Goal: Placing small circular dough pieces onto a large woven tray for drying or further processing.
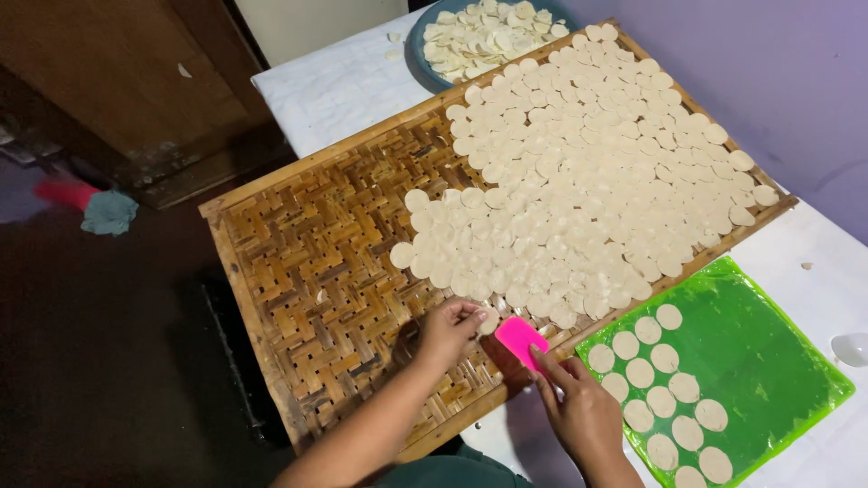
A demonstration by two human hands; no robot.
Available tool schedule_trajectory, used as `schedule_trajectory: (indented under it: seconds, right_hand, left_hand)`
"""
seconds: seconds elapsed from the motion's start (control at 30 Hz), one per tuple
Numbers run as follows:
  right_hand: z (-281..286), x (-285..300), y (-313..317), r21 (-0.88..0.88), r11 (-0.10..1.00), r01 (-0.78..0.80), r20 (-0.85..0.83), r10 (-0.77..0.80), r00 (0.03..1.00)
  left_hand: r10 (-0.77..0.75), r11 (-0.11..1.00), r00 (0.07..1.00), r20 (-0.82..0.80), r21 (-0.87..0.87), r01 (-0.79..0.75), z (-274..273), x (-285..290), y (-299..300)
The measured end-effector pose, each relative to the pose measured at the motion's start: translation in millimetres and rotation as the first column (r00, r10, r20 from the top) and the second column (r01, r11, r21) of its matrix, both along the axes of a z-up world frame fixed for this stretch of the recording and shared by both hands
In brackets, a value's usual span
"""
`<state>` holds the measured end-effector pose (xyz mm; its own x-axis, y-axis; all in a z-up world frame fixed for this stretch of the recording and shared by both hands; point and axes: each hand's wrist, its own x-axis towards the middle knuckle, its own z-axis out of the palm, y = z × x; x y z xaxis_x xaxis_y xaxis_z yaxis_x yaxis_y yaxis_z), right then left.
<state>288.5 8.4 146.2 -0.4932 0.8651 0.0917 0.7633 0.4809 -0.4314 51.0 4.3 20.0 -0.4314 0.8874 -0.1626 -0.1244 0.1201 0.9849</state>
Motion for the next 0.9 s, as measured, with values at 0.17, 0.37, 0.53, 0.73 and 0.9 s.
schedule_trajectory:
  seconds: [0.17, 0.37, 0.53, 0.73, 0.9]
  right_hand:
    - [-14.8, 12.8, 4.6, -0.032, 0.998, 0.053, 0.070, -0.051, 0.996]
    - [-22.6, 26.7, 5.2, -0.073, 0.992, 0.102, 0.109, -0.094, 0.990]
    - [-35.9, 37.9, 8.2, -0.096, 0.988, 0.123, 0.127, -0.111, 0.986]
    - [-38.6, 44.3, 6.8, -0.202, 0.954, 0.219, 0.153, -0.191, 0.970]
    - [-38.0, 46.9, 3.9, -0.217, 0.958, 0.188, 0.028, -0.186, 0.982]
  left_hand:
    - [0.175, 0.981, 0.929, -0.326, -0.022, -0.193, 35.4, -54.1, -2.9]
    - [0.297, 0.946, 0.646, -0.703, 0.122, -0.301, 37.2, -126.7, 9.7]
    - [0.310, 0.933, 0.547, -0.778, 0.137, -0.334, 45.0, -151.1, 29.4]
    - [0.270, 0.905, 0.538, -0.799, 0.020, -0.424, 72.7, -150.0, 37.1]
    - [0.216, 0.887, 0.490, -0.845, -0.040, -0.461, 57.1, -152.8, 40.6]
